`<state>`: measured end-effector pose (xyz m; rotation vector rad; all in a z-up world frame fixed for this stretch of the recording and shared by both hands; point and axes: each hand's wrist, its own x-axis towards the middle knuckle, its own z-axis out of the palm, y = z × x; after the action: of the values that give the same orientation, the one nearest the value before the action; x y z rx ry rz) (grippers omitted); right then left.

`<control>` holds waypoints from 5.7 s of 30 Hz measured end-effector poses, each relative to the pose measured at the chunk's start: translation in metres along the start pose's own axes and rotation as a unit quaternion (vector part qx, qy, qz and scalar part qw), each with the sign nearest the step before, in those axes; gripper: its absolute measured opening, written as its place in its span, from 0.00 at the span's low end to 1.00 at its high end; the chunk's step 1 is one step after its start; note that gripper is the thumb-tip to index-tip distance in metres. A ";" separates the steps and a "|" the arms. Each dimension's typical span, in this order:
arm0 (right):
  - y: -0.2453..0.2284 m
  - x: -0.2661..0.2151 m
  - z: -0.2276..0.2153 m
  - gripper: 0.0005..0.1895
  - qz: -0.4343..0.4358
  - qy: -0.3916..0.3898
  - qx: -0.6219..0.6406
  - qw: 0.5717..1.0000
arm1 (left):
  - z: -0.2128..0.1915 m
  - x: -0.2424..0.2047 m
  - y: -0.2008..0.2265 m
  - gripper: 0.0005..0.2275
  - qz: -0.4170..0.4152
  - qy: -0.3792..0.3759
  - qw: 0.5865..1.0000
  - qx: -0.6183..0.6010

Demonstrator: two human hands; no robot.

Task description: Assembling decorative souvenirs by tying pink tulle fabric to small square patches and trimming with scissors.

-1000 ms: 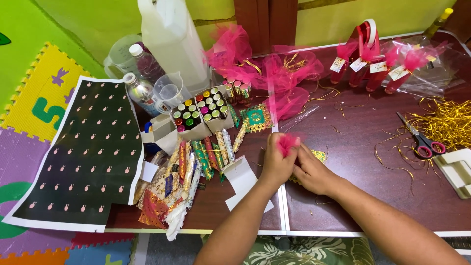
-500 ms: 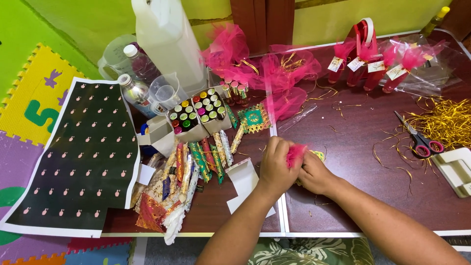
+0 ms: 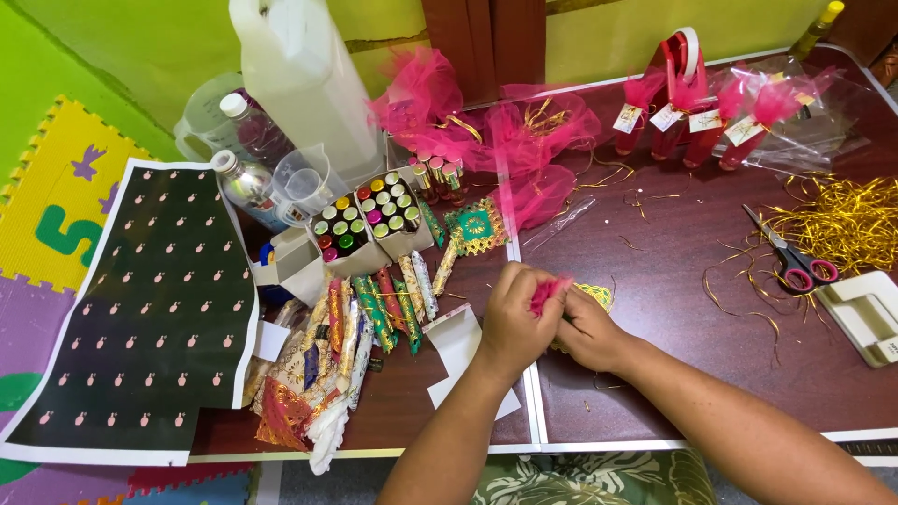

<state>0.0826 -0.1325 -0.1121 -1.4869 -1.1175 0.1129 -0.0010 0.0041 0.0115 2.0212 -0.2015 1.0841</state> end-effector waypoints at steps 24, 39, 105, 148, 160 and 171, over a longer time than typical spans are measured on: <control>-0.084 0.039 -0.005 0.10 0.097 0.093 0.156 0.979 | -0.030 0.003 -0.028 0.33 -0.197 -0.165 0.942 -0.215; -0.061 0.030 -0.007 0.12 0.059 0.110 0.095 0.988 | -0.044 0.006 -0.026 0.51 -0.221 -0.268 0.927 -0.143; -0.100 0.036 -0.054 0.04 0.012 0.000 -0.069 0.998 | 0.047 -0.048 -0.060 0.37 -0.254 -0.265 0.836 -0.408; -0.153 0.040 -0.046 0.08 -0.062 0.180 -0.108 0.976 | 0.042 -0.034 -0.022 0.05 -0.063 -0.168 0.979 -0.092; -0.088 0.032 -0.028 0.33 0.122 0.143 0.022 0.982 | 0.007 -0.004 -0.015 0.10 -0.183 -0.042 0.950 -0.250; -0.124 0.047 -0.014 0.21 0.249 -0.020 0.008 0.968 | 0.008 -0.016 -0.064 0.24 -0.333 -0.115 0.825 -0.442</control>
<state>0.0474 -0.1326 0.0167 -1.7311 -0.7492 0.5010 0.0245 0.0372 -0.0407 1.1845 -0.0770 0.1946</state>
